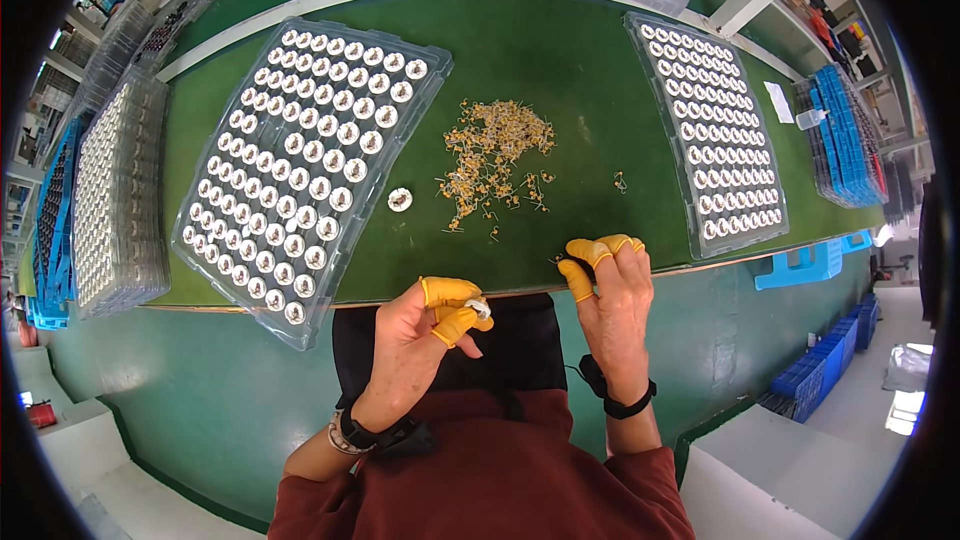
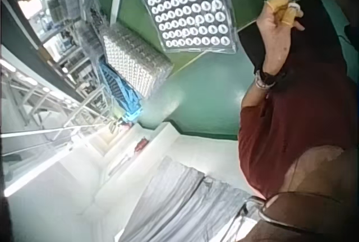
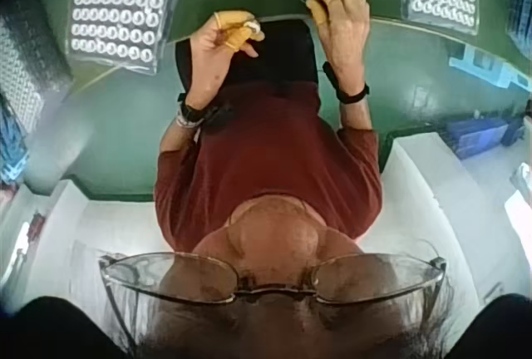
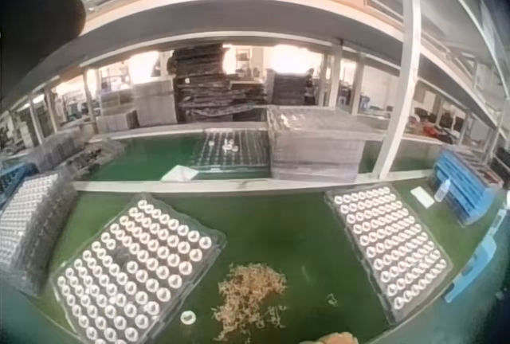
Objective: Assembling small electronic components by picking up gold pins and inserting them into white circular bases in a tray.
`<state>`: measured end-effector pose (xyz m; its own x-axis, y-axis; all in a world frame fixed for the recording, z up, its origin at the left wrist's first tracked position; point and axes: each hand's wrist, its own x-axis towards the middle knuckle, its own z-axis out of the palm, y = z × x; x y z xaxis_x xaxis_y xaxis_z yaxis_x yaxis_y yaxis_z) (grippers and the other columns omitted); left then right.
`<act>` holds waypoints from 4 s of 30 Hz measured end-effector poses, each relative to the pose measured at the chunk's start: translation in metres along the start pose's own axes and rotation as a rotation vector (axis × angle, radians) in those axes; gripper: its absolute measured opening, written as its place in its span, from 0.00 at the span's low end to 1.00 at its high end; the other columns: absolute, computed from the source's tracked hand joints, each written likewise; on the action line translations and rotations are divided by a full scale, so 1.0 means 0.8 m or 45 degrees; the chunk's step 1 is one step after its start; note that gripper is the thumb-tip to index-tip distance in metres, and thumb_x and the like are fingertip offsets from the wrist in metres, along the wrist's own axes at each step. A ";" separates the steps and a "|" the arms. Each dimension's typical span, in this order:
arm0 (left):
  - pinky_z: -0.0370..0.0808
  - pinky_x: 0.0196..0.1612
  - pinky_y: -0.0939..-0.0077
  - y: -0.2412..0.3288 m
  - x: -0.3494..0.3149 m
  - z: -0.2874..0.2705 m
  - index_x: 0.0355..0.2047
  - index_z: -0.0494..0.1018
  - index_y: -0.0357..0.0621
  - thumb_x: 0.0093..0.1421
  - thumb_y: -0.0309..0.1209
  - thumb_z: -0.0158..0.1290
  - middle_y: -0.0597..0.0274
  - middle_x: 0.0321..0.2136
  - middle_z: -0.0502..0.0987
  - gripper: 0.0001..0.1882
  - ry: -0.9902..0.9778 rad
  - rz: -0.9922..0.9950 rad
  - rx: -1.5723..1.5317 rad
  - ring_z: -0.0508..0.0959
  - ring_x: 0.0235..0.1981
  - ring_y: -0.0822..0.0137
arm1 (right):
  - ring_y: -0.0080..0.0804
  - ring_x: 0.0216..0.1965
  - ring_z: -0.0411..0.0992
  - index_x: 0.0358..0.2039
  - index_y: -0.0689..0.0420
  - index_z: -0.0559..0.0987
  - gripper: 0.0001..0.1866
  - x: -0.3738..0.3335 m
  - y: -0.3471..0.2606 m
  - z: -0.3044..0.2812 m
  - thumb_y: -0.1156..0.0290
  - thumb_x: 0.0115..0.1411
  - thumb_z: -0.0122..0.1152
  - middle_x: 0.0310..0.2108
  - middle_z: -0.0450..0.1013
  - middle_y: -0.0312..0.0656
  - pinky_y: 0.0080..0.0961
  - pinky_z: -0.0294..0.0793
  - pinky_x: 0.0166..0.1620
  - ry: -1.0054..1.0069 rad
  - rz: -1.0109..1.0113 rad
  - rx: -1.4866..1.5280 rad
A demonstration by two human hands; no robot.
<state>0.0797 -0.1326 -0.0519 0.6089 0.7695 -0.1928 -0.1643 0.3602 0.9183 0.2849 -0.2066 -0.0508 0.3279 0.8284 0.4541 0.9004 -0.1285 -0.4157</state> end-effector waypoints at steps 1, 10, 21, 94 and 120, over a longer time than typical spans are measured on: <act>0.79 0.28 0.80 0.000 0.000 0.001 0.43 0.73 0.34 0.62 0.17 0.52 0.57 0.37 0.78 0.09 0.000 -0.004 0.006 0.80 0.35 0.69 | 0.42 0.34 0.67 0.34 0.58 0.80 0.11 -0.002 0.002 0.004 0.74 0.48 0.69 0.32 0.69 0.42 0.35 0.66 0.39 0.020 -0.033 -0.038; 0.80 0.27 0.79 -0.001 -0.001 0.004 0.43 0.73 0.34 0.62 0.18 0.52 0.56 0.37 0.78 0.08 0.003 -0.023 0.026 0.81 0.35 0.67 | 0.41 0.34 0.67 0.34 0.59 0.80 0.11 0.003 0.002 0.010 0.74 0.49 0.68 0.32 0.69 0.41 0.35 0.65 0.38 0.062 -0.065 -0.035; 0.78 0.25 0.80 -0.002 -0.005 0.006 0.41 0.73 0.34 0.60 0.18 0.55 0.58 0.35 0.78 0.09 -0.028 -0.098 -0.076 0.80 0.32 0.69 | 0.37 0.31 0.71 0.32 0.60 0.77 0.09 -0.003 -0.029 0.007 0.83 0.50 0.64 0.30 0.72 0.41 0.28 0.71 0.33 -0.112 0.170 0.629; 0.75 0.25 0.74 0.180 0.118 -0.224 0.33 0.78 0.32 0.55 0.24 0.59 0.54 0.23 0.80 0.07 0.675 0.339 1.198 0.79 0.22 0.68 | 0.40 0.22 0.69 0.27 0.62 0.75 0.06 0.042 -0.048 0.037 0.80 0.50 0.65 0.24 0.70 0.44 0.34 0.67 0.27 -0.219 0.038 0.250; 0.74 0.37 0.57 0.165 0.156 -0.229 0.31 0.78 0.40 0.52 0.27 0.58 0.44 0.27 0.79 0.06 0.889 0.358 1.703 0.79 0.33 0.44 | 0.27 0.21 0.65 0.32 0.61 0.75 0.08 0.028 -0.035 0.029 0.84 0.51 0.63 0.24 0.70 0.40 0.23 0.65 0.25 -0.164 0.297 0.598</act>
<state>-0.0083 0.1077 -0.0185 0.1412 0.9534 0.2667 0.8207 -0.2634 0.5070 0.2602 -0.1716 -0.0474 0.4394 0.8710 0.2197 0.5733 -0.0837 -0.8150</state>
